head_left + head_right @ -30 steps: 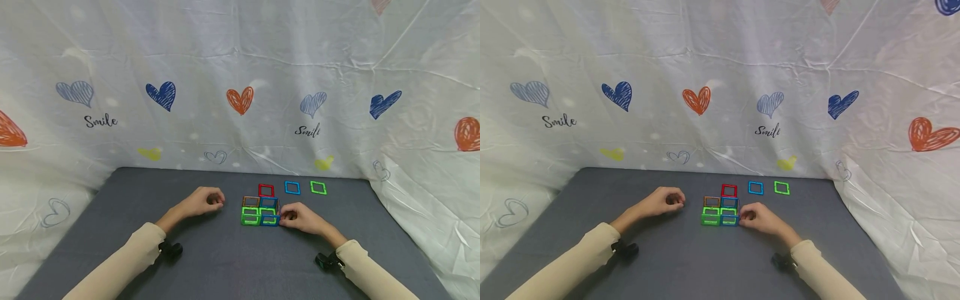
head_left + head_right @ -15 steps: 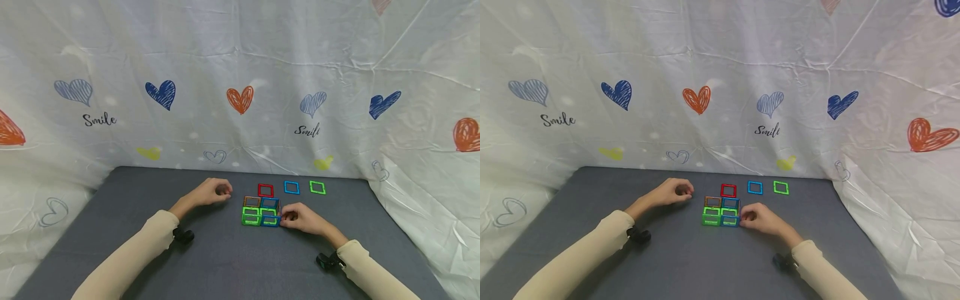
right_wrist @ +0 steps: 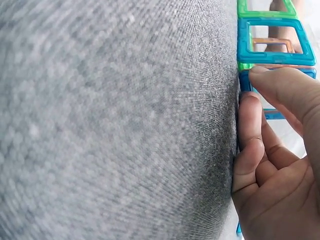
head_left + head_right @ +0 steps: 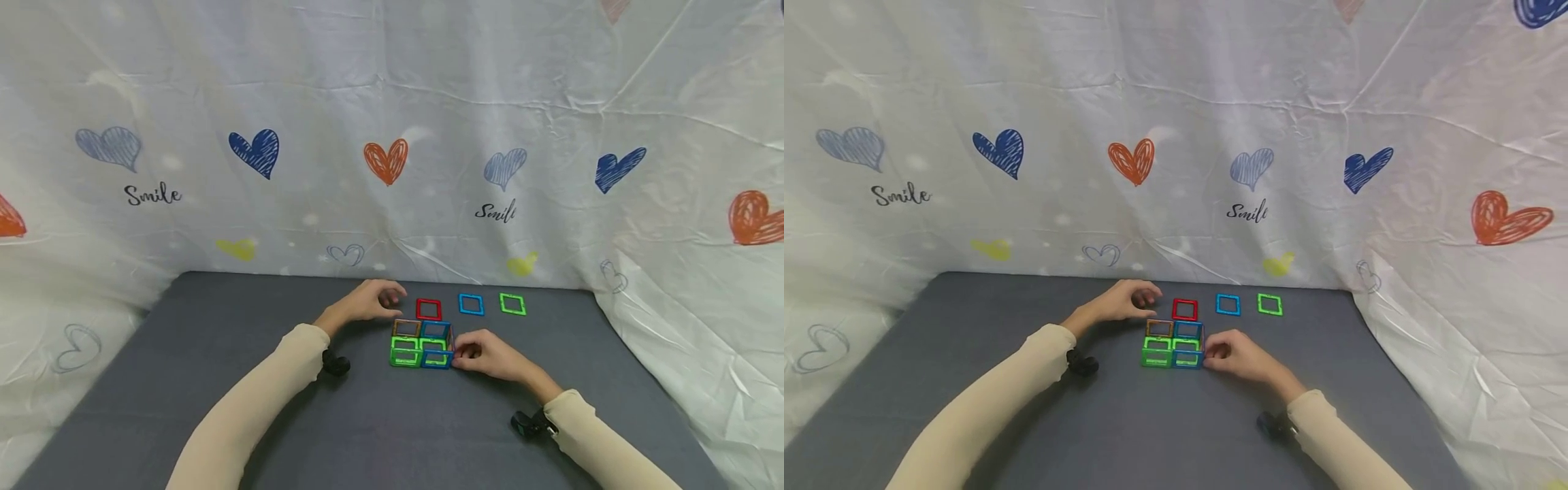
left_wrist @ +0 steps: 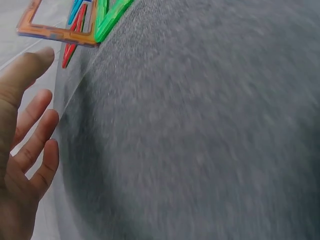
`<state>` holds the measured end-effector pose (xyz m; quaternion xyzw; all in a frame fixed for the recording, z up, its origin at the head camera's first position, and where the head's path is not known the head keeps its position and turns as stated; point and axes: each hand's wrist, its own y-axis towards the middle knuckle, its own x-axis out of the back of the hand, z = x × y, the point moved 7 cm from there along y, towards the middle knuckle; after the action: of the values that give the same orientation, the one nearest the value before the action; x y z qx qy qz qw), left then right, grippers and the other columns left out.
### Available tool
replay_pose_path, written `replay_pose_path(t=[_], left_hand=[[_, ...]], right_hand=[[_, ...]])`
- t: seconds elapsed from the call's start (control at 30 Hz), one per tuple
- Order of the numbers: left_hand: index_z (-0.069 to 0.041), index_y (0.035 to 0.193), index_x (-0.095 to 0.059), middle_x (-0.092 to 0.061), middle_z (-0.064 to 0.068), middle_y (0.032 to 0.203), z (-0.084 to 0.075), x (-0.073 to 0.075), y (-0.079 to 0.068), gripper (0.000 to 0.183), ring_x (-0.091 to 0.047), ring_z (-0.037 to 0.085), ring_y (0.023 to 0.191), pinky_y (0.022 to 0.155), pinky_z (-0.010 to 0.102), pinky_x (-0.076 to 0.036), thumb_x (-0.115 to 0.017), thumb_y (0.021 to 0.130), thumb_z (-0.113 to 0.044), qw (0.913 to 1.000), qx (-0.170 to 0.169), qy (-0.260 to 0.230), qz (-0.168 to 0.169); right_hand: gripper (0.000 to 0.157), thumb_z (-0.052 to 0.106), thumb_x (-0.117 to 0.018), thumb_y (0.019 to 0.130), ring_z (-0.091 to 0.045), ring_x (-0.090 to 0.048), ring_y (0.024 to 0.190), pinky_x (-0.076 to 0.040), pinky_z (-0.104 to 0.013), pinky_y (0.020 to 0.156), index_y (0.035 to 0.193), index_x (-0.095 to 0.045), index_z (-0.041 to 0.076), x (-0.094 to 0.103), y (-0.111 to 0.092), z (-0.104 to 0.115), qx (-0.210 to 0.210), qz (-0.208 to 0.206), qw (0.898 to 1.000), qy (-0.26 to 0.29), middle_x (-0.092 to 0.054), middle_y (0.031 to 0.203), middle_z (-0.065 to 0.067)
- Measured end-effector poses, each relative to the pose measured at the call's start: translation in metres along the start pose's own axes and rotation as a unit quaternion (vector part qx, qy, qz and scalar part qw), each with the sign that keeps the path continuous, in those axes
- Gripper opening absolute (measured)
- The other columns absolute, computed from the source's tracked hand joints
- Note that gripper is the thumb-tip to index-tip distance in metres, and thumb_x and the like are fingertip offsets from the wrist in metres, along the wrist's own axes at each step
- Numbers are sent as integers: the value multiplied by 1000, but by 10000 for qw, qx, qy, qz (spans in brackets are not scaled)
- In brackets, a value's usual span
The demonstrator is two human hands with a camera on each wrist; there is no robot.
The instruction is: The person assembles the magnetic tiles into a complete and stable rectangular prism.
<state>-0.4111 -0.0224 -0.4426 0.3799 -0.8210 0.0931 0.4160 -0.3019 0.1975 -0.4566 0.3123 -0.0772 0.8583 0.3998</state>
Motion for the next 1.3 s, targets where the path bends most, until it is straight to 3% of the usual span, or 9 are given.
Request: replay_pose_path(t=[0.23,0.53,0.73,1.0,1.3], left_hand=[[-11,134,-65,-66,10,116,1,-13,15,50,-64,24,100,89,39,-52,-83,89,-22,9998,3,83,158],[-12,131,-69,-65,7,114,-7,-26,30,47,-61,23,102,91,35,-50,-84,88,-23,9986,-158,227,444],[-13,124,-73,-63,4,107,-9,-33,37,39,-59,19,96,86,31,-50,-84,88,-21,9970,-328,438,540],[-14,100,-80,-62,-3,93,-10,-33,39,15,-56,13,85,75,27,-48,-85,87,-21,9957,-366,731,440],[-15,96,-79,-62,-4,91,-8,-35,37,6,-57,11,83,74,27,-48,-80,91,-17,9962,-321,664,461]], right_hand=[[5,7,-75,94,-13,-60,71,-51,-28,63,98,-73,10,-1,1,-3,-116,-4,9999,8,-67,83,-1],[6,7,-75,94,-15,-61,72,-51,-29,65,99,-73,8,0,0,-3,-204,14,9998,79,-67,84,-1],[6,5,-75,94,-14,-60,73,-51,-29,65,99,-72,8,0,1,-3,-204,11,9998,83,-67,86,-1],[7,5,-74,95,-15,-61,72,-51,-29,63,101,-73,6,-1,1,0,-68,28,9999,121,-69,86,-3],[8,2,-73,94,-16,-60,71,-50,-29,63,102,-73,3,-1,1,-4,-260,-4,9995,187,-69,86,-6]])
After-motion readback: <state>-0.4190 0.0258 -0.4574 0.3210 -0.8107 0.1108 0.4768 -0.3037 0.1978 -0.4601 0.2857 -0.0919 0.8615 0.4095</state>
